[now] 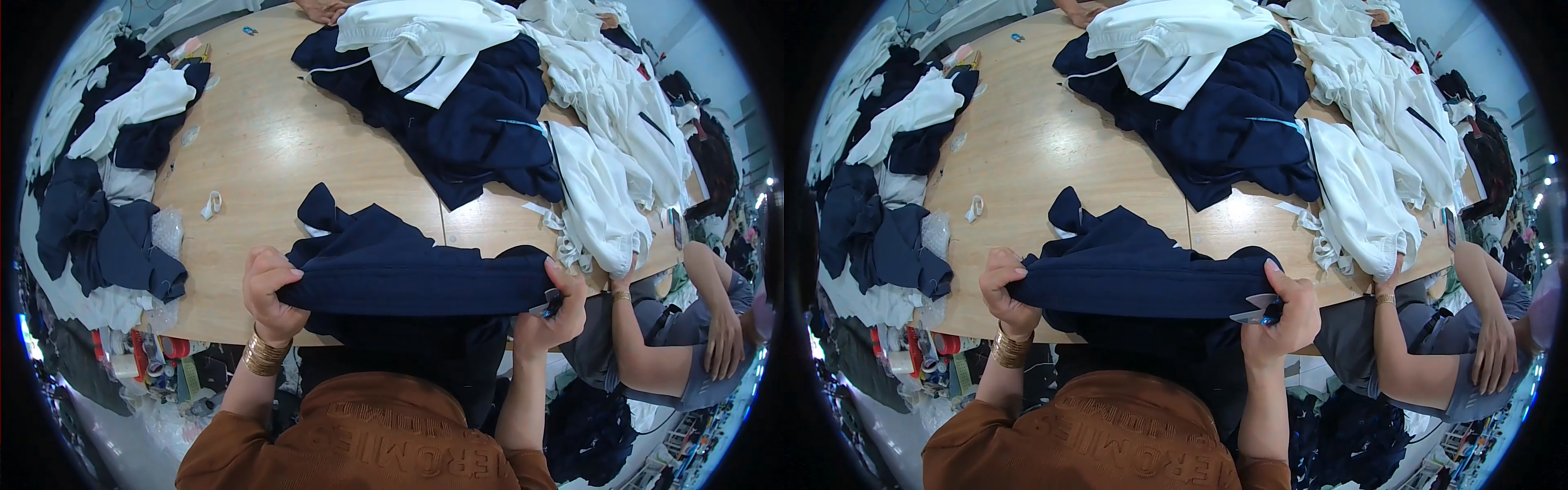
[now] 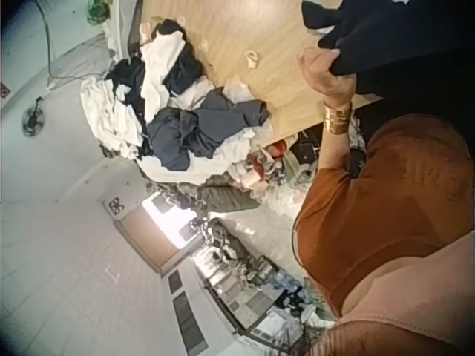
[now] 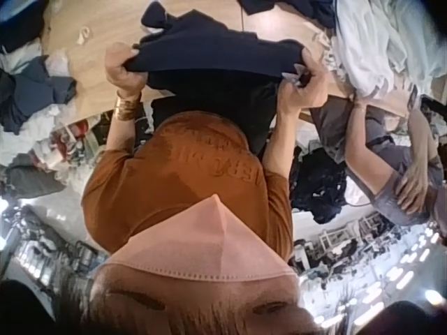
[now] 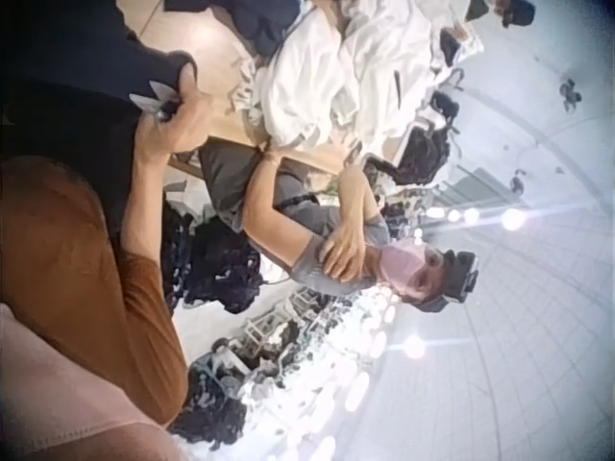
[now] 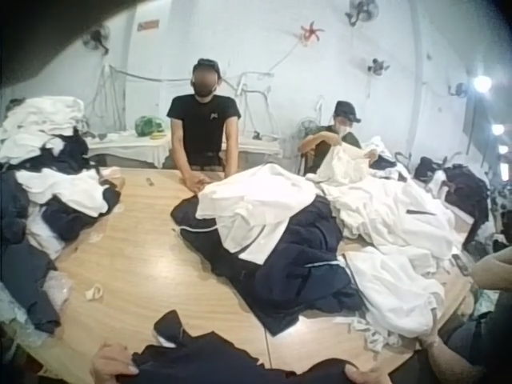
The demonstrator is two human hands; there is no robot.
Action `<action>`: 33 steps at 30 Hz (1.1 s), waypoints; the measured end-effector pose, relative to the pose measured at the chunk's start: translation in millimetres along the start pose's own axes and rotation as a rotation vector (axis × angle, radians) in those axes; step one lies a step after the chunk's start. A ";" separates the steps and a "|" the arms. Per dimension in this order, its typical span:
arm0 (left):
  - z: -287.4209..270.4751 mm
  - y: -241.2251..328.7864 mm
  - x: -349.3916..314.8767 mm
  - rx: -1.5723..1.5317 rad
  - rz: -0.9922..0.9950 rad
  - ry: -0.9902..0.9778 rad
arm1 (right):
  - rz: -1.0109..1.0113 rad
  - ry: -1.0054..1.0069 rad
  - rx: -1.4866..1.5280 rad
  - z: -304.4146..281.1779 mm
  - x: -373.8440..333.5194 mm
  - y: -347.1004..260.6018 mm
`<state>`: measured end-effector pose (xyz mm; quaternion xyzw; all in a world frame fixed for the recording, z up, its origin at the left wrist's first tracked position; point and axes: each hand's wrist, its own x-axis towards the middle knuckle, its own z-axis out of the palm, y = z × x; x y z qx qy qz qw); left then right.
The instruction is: Trimming loose threads from the waistband area of garments using thread nippers.
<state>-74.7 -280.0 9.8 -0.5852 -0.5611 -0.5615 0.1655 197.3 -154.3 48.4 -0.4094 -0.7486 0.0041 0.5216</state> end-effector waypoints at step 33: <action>-33.6 -44.6 43.4 0.354 -0.046 -0.082 | -0.146 0.068 -0.190 -17.6 34.9 74.8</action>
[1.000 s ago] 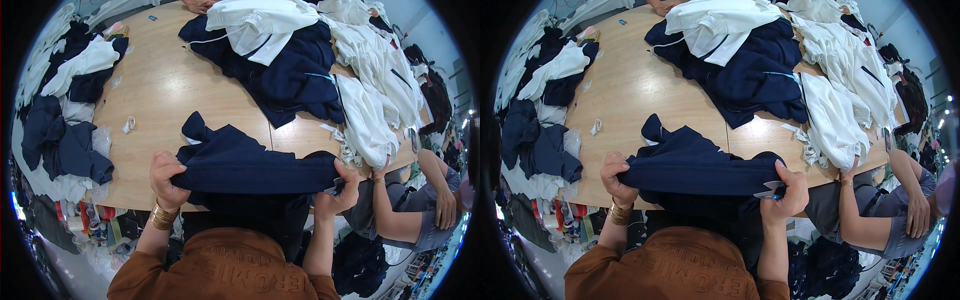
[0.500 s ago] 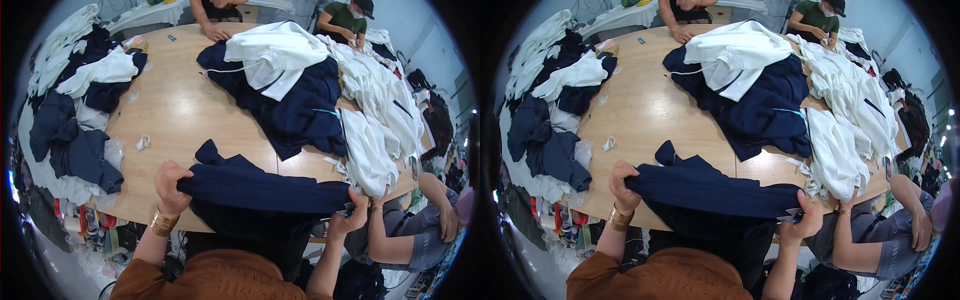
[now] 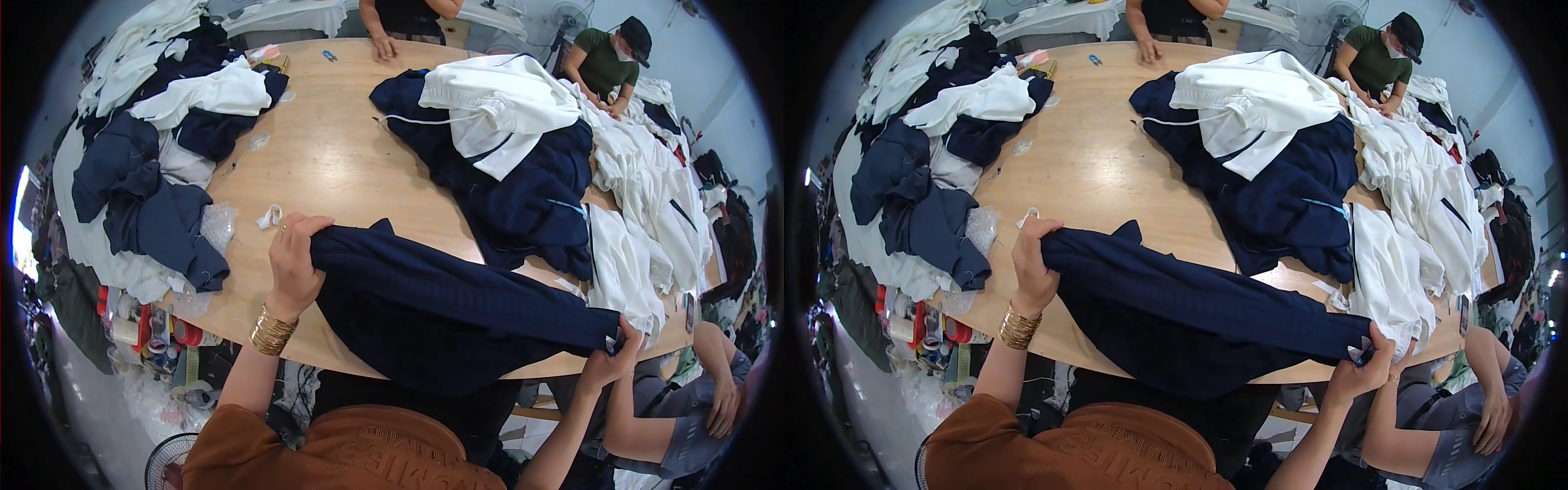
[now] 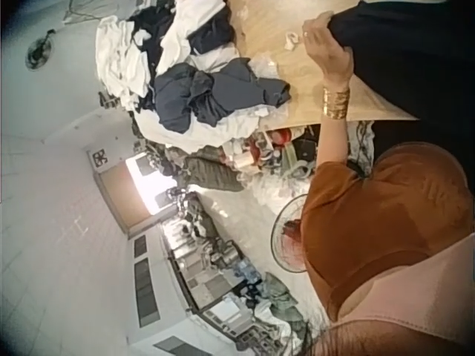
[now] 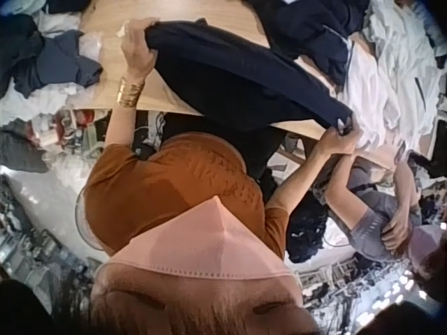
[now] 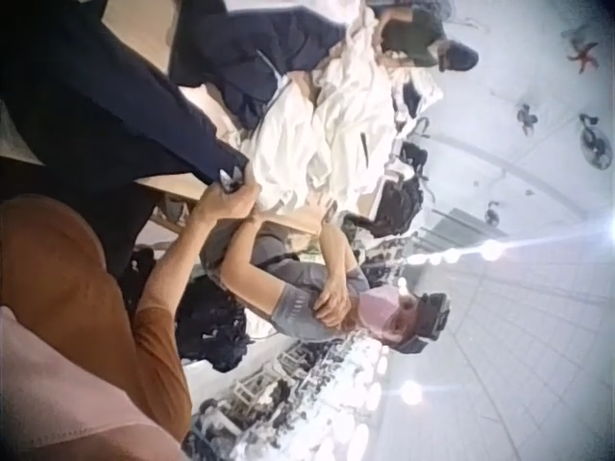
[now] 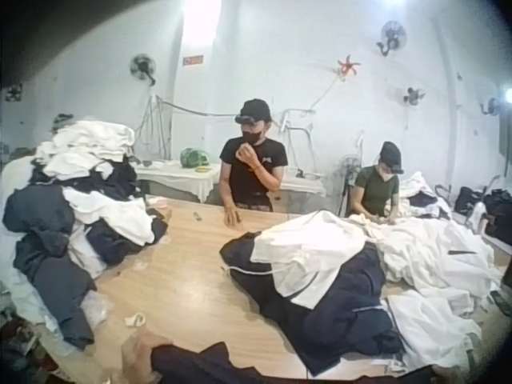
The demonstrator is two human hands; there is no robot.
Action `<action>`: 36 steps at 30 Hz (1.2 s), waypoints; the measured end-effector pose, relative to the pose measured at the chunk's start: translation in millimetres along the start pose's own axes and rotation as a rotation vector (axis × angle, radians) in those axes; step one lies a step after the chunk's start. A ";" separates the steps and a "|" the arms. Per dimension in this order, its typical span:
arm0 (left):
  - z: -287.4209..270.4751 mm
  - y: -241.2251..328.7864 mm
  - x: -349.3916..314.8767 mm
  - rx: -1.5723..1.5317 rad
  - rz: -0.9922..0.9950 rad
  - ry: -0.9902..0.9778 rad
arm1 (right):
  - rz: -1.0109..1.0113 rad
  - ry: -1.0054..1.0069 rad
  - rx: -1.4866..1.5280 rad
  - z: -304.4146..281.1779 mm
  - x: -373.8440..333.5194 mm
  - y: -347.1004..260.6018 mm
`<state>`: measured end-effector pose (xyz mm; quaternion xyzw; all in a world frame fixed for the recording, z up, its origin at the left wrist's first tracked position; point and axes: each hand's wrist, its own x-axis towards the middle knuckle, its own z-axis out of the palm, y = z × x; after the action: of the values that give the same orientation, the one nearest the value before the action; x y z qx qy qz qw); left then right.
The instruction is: Trimming loose threads from the waistband area of garments using thread nippers.
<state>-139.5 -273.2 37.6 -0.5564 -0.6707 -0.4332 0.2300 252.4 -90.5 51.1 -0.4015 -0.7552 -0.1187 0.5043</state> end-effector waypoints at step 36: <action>47.2 51.0 -17.5 -0.438 -0.043 -0.929 | -0.070 -0.923 0.452 56.3 -68.8 -79.2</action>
<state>-78.2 -243.0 15.8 -0.7114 -0.6068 -0.2754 -0.2232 168.9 -142.5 -16.0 -0.2674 -0.9189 0.2203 0.1884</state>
